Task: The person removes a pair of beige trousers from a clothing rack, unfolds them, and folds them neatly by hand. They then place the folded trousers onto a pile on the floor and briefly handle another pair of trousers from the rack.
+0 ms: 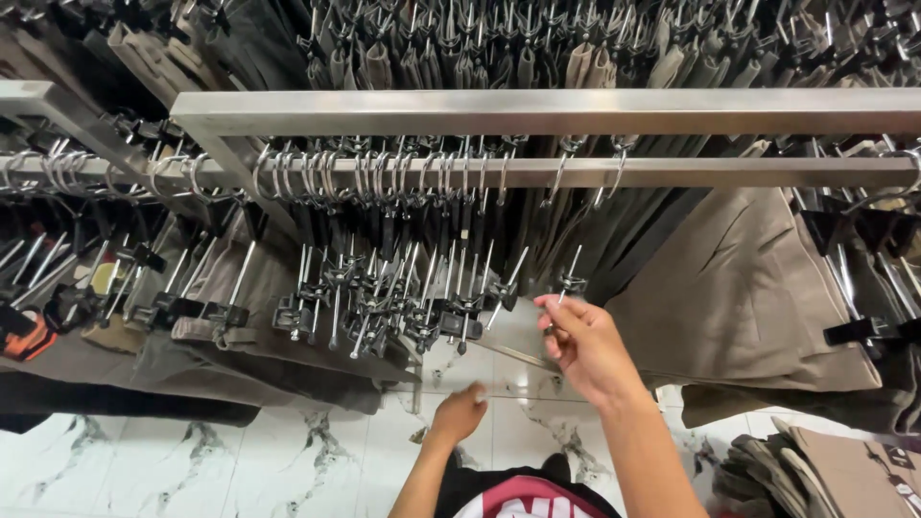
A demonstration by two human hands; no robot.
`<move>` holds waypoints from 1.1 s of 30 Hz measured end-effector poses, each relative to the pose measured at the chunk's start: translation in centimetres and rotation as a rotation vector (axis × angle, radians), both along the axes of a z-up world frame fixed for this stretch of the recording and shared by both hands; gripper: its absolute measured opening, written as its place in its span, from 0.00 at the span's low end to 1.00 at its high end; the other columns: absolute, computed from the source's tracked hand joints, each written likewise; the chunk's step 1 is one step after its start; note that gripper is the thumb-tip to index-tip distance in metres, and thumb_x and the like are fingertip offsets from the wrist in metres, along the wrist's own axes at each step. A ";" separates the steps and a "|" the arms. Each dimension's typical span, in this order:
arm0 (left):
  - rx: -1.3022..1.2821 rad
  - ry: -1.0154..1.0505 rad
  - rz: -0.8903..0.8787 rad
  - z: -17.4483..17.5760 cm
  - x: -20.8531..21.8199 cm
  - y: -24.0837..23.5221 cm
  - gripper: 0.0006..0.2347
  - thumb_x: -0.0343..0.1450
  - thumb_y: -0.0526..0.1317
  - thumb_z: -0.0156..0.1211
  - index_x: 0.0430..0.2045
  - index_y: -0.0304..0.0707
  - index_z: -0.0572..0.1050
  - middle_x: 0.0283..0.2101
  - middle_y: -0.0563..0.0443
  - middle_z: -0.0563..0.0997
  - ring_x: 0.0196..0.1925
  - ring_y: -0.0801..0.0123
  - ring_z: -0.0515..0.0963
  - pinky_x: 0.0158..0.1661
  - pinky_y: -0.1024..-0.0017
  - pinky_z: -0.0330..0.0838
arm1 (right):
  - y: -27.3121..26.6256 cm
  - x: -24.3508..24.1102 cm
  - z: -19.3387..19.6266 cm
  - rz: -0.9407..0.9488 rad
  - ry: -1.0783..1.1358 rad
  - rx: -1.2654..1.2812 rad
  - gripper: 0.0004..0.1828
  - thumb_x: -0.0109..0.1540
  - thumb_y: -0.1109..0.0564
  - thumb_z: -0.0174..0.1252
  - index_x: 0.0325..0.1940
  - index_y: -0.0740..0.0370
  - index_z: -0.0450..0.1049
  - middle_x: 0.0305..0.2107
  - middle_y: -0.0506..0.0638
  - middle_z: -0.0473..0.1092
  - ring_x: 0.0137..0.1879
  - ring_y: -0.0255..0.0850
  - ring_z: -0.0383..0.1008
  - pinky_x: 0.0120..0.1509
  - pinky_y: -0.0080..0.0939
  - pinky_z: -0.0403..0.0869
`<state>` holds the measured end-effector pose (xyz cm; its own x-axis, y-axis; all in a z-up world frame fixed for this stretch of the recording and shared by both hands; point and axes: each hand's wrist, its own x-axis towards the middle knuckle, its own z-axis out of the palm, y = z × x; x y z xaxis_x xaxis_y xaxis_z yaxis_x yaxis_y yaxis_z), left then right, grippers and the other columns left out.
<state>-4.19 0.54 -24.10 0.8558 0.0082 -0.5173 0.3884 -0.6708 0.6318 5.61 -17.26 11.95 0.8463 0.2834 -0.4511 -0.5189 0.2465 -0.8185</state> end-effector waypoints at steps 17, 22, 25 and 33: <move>-0.054 0.705 0.365 -14.9 -12.6 4.6 0.15 0.73 0.50 0.48 0.46 0.56 0.81 0.54 0.59 0.81 0.48 0.73 0.82 0.50 0.77 0.72 | -10.9 0.8 2.0 -0.260 -0.140 -0.181 0.17 0.69 0.52 0.52 0.50 0.66 0.80 0.11 0.45 0.61 0.14 0.32 0.52 0.22 0.27 0.50; -0.233 0.500 0.664 -12.5 -10.1 1.7 0.10 0.71 0.44 0.49 0.39 0.53 0.79 0.32 0.55 0.86 0.18 0.71 0.72 0.22 0.74 0.67 | -12.8 0.8 2.4 -0.324 -0.144 -0.154 0.17 0.70 0.52 0.51 0.51 0.67 0.77 0.11 0.44 0.61 0.13 0.29 0.52 0.20 0.26 0.49; -0.254 0.557 0.638 -10.2 -7.5 -0.1 0.16 0.76 0.44 0.40 0.49 0.52 0.78 0.39 0.54 0.85 0.20 0.73 0.73 0.21 0.76 0.59 | -14.0 1.0 2.4 -0.346 -0.161 -0.136 0.18 0.70 0.52 0.50 0.53 0.69 0.76 0.11 0.44 0.61 0.14 0.29 0.52 0.20 0.25 0.49; -0.112 0.517 0.491 -10.8 -7.2 -5.3 0.12 0.73 0.44 0.47 0.43 0.55 0.80 0.38 0.59 0.89 0.31 0.75 0.84 0.32 0.77 0.78 | -16.7 0.6 1.9 -0.302 -0.209 -0.066 0.23 0.71 0.48 0.48 0.58 0.69 0.75 0.12 0.46 0.64 0.15 0.31 0.55 0.21 0.27 0.53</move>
<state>-11.39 -4.72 -34.92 0.4124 0.2527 -0.8753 0.8964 -0.2839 0.3404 6.17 -33.91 13.81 0.9630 -0.0171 -0.2688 -0.2508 0.3065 -0.9182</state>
